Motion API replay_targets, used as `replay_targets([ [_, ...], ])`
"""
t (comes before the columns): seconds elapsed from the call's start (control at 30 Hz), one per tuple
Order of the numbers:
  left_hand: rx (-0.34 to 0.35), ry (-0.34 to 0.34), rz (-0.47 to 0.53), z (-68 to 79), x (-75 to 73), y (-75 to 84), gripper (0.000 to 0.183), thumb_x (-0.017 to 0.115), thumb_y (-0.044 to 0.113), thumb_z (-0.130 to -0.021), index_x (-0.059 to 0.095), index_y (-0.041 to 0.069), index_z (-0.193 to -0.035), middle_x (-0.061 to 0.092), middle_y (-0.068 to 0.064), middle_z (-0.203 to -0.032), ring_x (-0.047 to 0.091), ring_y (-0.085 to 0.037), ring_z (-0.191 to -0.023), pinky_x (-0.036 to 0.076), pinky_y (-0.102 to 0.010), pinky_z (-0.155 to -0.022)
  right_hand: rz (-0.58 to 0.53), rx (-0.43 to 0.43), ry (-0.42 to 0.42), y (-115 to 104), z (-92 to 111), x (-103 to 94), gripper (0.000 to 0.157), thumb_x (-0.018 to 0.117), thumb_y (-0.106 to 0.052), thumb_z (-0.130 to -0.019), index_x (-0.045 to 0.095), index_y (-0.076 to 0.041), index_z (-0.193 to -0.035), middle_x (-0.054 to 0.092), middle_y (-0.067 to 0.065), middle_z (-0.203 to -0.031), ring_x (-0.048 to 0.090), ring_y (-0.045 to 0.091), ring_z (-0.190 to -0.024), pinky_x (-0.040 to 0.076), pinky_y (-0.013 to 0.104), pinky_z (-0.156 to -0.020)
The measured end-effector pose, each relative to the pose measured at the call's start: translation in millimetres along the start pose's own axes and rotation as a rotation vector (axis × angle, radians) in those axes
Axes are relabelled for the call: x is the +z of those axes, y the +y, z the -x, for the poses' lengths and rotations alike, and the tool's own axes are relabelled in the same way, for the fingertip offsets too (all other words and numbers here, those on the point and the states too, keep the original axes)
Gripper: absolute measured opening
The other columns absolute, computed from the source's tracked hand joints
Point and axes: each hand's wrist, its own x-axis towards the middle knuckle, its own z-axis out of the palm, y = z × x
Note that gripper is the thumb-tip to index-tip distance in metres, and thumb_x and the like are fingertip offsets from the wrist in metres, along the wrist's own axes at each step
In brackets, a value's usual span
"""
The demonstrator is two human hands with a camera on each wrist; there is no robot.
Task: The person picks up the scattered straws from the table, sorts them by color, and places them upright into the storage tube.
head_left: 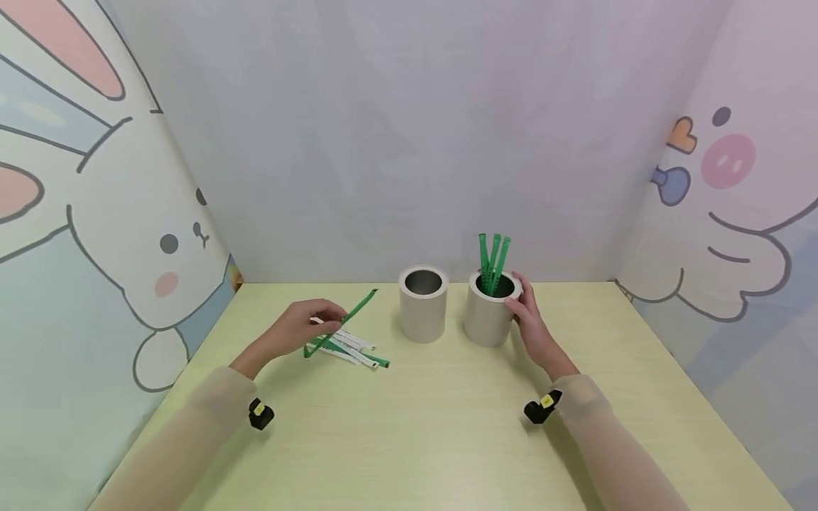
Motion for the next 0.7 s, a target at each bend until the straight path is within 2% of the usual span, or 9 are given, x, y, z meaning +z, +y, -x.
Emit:
replay_targets([
  [0.07, -0.016, 0.021, 0.039, -6.8, 7.3, 6.7, 0.024, 0.072, 0.021, -0.104, 0.073, 0.02, -0.127, 0.075, 0.003, -0.117, 0.069, -0.015, -0.107, 0.059, -0.032, -0.093, 0.001, 0.0, 0.0, -0.4, -0.3, -0.3, 0.065, 0.038, -0.026, -0.115, 0.004, -0.025, -0.17, 0.005, 0.011, -0.178, 0.0, 0.03, -0.163, 0.001, 0.066, -0.128],
  [0.3, -0.048, 0.083, 0.248, -34.5, 33.9, 31.1, 0.026, 0.072, 0.024, -0.104, 0.072, 0.017, -0.129, 0.074, -0.011, -0.12, 0.071, -0.021, -0.107, 0.062, -0.037, -0.092, 0.011, 0.007, 0.004, -0.5, -1.1, -0.2, 0.066, 0.039, -0.027, -0.114, 0.004, -0.025, -0.171, 0.003, 0.011, -0.178, -0.002, 0.032, -0.164, 0.0, 0.067, -0.128],
  [0.47, -0.036, 0.144, 0.367, -54.8, 50.6, 53.6, 0.032, 0.07, 0.02, -0.105, 0.068, 0.012, -0.136, 0.073, -0.01, -0.119, 0.07, -0.024, -0.109, 0.063, -0.04, -0.094, 0.007, 0.012, 0.002, 0.3, -2.1, -0.3, 0.066, 0.038, -0.026, -0.115, 0.004, -0.023, -0.171, 0.003, 0.009, -0.178, -0.003, 0.029, -0.164, 0.0, 0.065, -0.129],
  [0.7, -0.021, 0.203, 0.541, -83.1, 70.3, 81.0, 0.035, 0.069, 0.015, -0.105, 0.066, 0.009, -0.14, 0.069, -0.011, -0.122, 0.068, -0.023, -0.111, 0.062, -0.036, -0.094, -0.002, 0.016, 0.009, -0.4, -1.4, -0.5, 0.065, 0.037, -0.024, -0.115, 0.004, -0.024, -0.171, 0.004, 0.009, -0.178, 0.0, 0.028, -0.164, 0.002, 0.062, -0.129],
])
